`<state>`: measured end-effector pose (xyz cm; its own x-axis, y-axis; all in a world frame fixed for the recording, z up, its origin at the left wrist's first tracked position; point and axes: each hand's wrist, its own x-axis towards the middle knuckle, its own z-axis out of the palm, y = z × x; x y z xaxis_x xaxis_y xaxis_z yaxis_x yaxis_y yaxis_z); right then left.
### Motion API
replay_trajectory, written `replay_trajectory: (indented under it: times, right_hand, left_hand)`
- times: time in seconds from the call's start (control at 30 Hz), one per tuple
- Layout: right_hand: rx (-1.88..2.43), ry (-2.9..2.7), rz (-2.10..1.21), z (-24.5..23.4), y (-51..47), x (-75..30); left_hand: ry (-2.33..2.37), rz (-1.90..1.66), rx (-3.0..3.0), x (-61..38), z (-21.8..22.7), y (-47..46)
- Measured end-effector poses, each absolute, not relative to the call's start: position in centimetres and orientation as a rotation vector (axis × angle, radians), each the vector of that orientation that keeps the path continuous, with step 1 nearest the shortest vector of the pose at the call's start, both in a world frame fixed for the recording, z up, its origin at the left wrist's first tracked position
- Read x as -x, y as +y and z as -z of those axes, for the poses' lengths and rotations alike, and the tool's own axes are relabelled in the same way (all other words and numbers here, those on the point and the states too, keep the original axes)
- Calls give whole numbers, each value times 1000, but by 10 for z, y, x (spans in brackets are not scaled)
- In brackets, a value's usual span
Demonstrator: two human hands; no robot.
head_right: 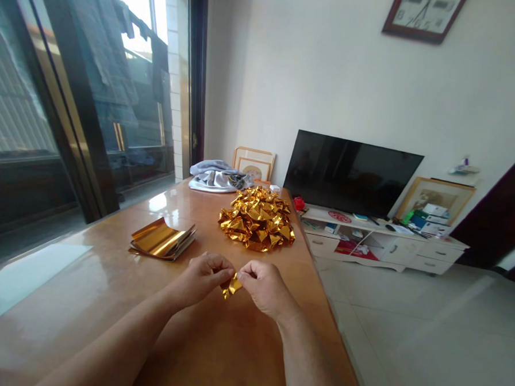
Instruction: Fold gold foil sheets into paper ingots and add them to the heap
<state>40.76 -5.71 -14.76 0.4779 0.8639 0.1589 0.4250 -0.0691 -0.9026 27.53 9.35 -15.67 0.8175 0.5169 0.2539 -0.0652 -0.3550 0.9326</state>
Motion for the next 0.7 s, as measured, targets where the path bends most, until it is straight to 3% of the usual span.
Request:
replay_trajectory:
  times: [0.7]
  right_hand:
    - [1543,-1001,-613,147,-58,-409]
  left_hand:
    - [144,-361,-1649,-278,163,90]
